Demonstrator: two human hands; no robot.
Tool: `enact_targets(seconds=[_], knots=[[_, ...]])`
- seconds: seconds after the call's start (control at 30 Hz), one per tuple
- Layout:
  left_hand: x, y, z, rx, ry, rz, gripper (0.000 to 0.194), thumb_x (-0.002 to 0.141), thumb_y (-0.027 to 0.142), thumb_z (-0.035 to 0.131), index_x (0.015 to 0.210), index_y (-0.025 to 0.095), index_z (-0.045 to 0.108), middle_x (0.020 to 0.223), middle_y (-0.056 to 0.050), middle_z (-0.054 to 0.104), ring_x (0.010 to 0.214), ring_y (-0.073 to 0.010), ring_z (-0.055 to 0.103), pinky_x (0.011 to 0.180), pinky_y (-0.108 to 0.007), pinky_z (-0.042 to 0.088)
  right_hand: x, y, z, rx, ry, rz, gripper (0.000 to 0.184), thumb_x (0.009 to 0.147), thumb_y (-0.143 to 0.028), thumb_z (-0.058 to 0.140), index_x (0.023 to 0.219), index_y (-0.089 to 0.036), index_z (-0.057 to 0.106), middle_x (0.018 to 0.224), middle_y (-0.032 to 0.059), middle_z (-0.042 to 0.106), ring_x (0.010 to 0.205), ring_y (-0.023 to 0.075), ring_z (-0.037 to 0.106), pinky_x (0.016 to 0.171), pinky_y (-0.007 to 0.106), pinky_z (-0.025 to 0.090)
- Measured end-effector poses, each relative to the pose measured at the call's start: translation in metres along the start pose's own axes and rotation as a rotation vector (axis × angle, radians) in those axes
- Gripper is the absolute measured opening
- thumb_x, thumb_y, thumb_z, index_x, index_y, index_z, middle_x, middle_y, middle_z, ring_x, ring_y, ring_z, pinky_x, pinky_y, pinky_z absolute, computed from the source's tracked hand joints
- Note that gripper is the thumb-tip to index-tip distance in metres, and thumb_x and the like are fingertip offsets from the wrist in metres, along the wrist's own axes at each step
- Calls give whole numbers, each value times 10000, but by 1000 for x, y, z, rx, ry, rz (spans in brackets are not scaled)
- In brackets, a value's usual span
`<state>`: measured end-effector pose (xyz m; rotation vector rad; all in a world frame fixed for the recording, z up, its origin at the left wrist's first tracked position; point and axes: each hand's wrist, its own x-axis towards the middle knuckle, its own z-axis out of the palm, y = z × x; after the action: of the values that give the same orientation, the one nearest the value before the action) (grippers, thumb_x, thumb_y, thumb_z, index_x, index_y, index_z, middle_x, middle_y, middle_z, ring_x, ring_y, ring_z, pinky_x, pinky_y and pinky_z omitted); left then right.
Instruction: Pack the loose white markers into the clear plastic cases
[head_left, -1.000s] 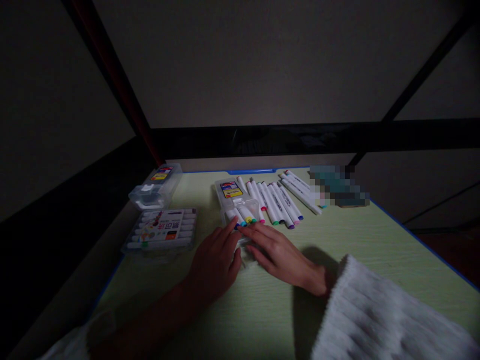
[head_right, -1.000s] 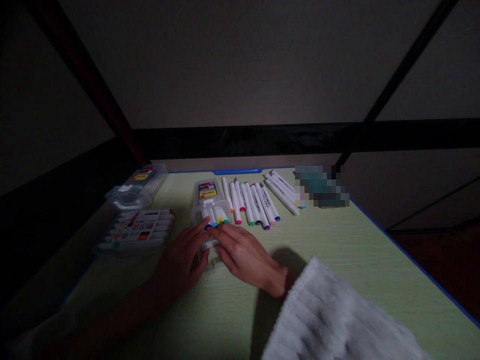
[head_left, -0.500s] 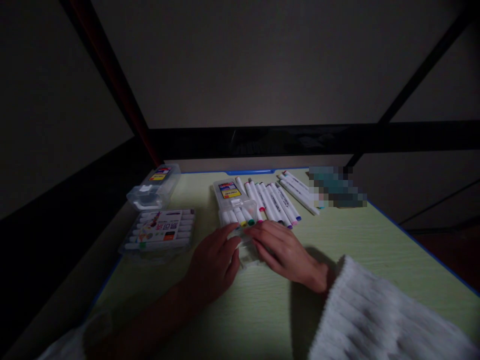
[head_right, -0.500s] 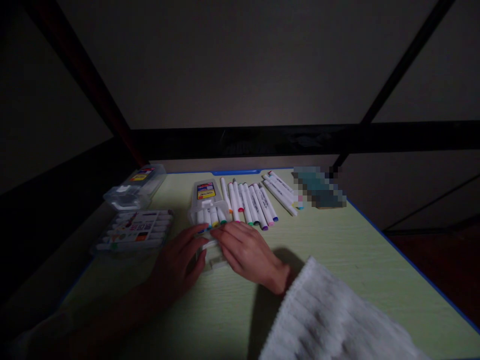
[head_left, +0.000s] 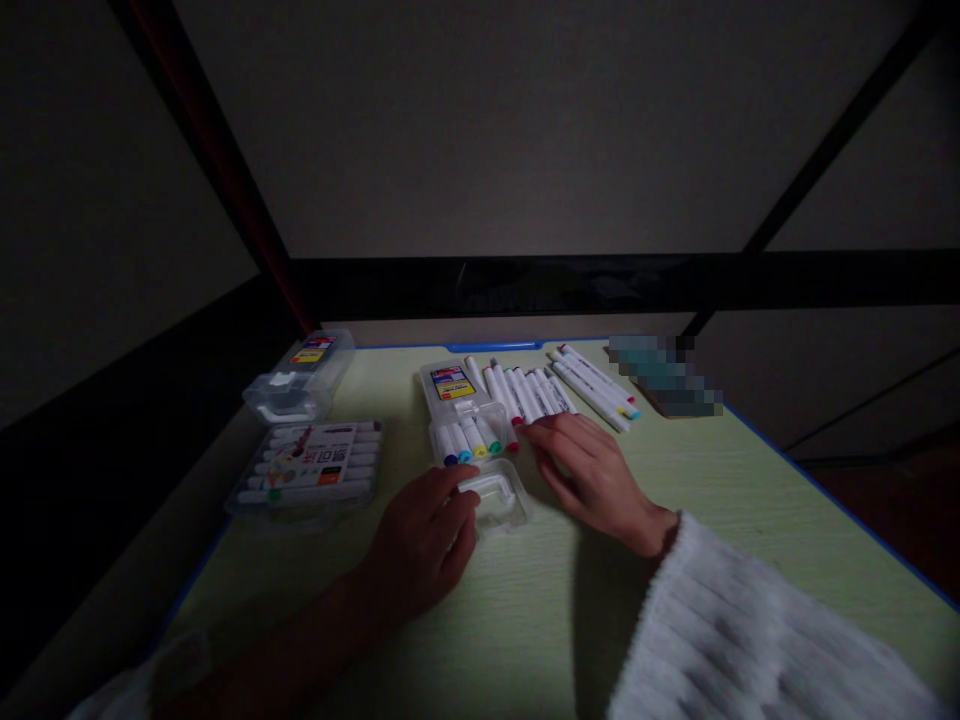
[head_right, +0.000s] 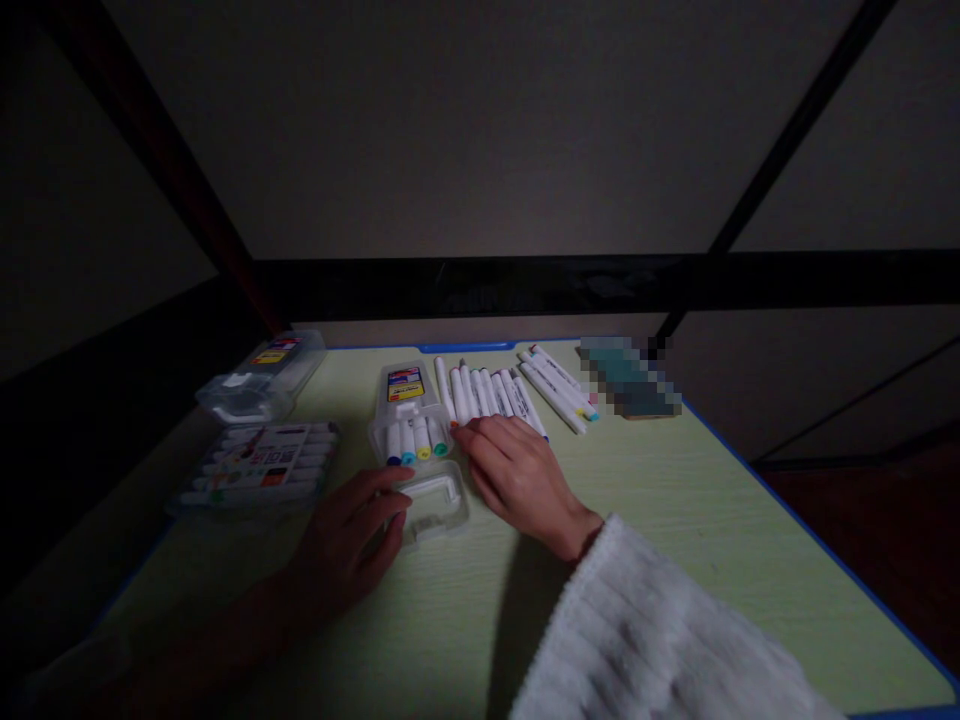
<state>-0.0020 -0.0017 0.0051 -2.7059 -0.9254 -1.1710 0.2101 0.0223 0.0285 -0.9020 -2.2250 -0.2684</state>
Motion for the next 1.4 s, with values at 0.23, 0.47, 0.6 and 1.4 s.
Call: enact_targets(seconds=[0.23,0.47,0.6,1.4], knots=[[-1,0,2,-17,-13,4,137,777,70,461,866,162,508,1000,-98,577,827,-157,570,712,-288,502,-4,16,-3,-40,-32,113,237,811,-121,407,991,-152,558,831,88,580,771,199,529,657,320,436],[-1,2,2,-34,-25,5,127,772,62,468,851,153,510,979,-96,581,822,-158,573,722,-293,504,-4,30,-5,-72,-148,205,213,817,-127,403,964,-132,558,888,108,585,835,217,537,719,332,442],[0,2,2,-39,-19,2,130,768,60,466,845,151,519,963,-93,588,822,-158,578,711,-281,505,-6,39,-4,-121,-225,268,198,800,-127,421,935,-132,566,904,111,588,842,224,544,731,334,438],[0,-1,2,-49,-104,69,129,788,64,428,814,149,521,781,-48,574,707,-141,530,643,-259,461,-23,79,-23,-195,-113,525,191,790,-219,452,895,-139,591,813,74,580,699,197,580,636,305,438]])
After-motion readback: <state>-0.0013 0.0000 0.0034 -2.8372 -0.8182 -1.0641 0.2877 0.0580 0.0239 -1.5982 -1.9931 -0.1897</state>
